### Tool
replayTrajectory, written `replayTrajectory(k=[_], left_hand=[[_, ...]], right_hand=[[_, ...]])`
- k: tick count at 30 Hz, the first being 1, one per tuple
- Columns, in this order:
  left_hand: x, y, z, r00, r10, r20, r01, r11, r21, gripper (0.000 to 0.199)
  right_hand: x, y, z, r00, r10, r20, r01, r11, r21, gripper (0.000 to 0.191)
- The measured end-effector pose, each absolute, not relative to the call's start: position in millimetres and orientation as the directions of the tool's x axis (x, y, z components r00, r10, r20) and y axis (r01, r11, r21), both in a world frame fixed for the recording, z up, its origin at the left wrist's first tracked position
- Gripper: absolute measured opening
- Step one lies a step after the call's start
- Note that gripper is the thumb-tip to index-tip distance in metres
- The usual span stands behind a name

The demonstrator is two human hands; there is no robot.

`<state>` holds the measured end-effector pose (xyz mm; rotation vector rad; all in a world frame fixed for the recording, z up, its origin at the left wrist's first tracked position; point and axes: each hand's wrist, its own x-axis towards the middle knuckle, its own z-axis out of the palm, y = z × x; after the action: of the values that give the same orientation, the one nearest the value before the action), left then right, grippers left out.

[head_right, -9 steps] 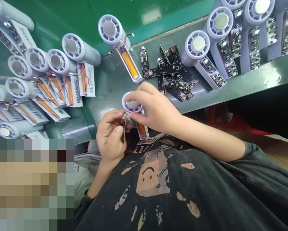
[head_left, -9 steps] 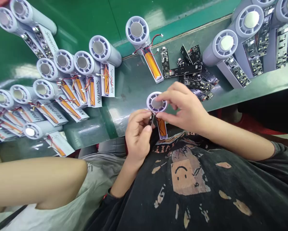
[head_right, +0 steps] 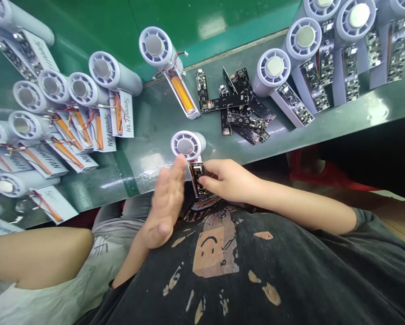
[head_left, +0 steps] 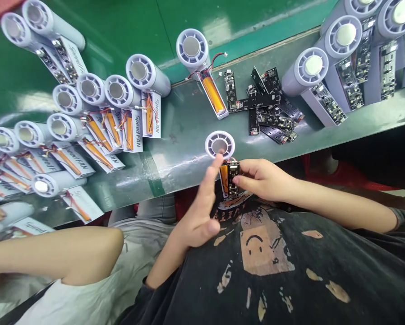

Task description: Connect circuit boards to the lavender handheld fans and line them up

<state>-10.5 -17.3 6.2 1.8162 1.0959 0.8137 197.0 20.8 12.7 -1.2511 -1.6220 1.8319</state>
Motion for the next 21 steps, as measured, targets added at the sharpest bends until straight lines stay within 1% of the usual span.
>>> replayTrajectory(k=[2, 4, 6, 8, 9, 11, 13, 16, 17, 18, 21], left_hand=[[-14, -9, 1, 0.314, 0.928, 0.202, 0.384, -0.319, 0.867, 0.05], [-13, 2, -3, 0.291, 0.914, 0.282, 0.485, -0.395, 0.78, 0.046], [-9, 11, -6, 0.395, 0.871, 0.292, 0.568, -0.481, 0.668, 0.048], [-3, 17, -8, 0.473, 0.838, 0.271, 0.587, -0.53, 0.613, 0.052], [-1, 19, -8, 0.489, 0.833, 0.26, 0.595, -0.536, 0.599, 0.052], [4, 20, -9, 0.491, 0.836, 0.243, 0.623, -0.532, 0.573, 0.047], [7, 20, -9, 0.466, 0.847, 0.255, 0.656, -0.525, 0.543, 0.035], [9, 20, -7, 0.405, 0.857, 0.319, 0.697, -0.515, 0.498, 0.012], [8, 20, -5, 0.4, 0.855, 0.329, 0.704, -0.517, 0.488, 0.009], [7, 20, -3, 0.401, 0.856, 0.327, 0.705, -0.516, 0.487, 0.01], [1, 20, 3, 0.402, 0.874, 0.274, 0.681, -0.485, 0.548, 0.013]], right_hand=[[194, 19, 7, -0.534, 0.769, -0.352, 0.151, -0.323, -0.934, 0.014], [191, 18, 4, -0.585, 0.738, -0.336, -0.021, -0.428, -0.904, 0.008], [189, 16, 3, -0.622, 0.701, -0.349, -0.191, -0.568, -0.8, 0.005], [190, 14, 3, -0.647, 0.658, -0.384, -0.278, -0.674, -0.685, 0.005], [192, 13, 3, -0.654, 0.644, -0.397, -0.292, -0.699, -0.653, 0.007], [196, 12, 4, -0.65, 0.645, -0.402, -0.289, -0.699, -0.653, 0.01], [202, 11, 4, -0.654, 0.646, -0.393, -0.246, -0.674, -0.697, 0.011], [209, 9, 2, -0.679, 0.612, -0.407, -0.123, -0.64, -0.758, 0.015], [211, 8, 0, -0.685, 0.598, -0.416, -0.09, -0.636, -0.766, 0.017], [212, 8, -1, -0.691, 0.585, -0.425, -0.069, -0.638, -0.767, 0.018], [213, 8, -7, -0.713, 0.555, -0.428, -0.082, -0.672, -0.736, 0.023]])
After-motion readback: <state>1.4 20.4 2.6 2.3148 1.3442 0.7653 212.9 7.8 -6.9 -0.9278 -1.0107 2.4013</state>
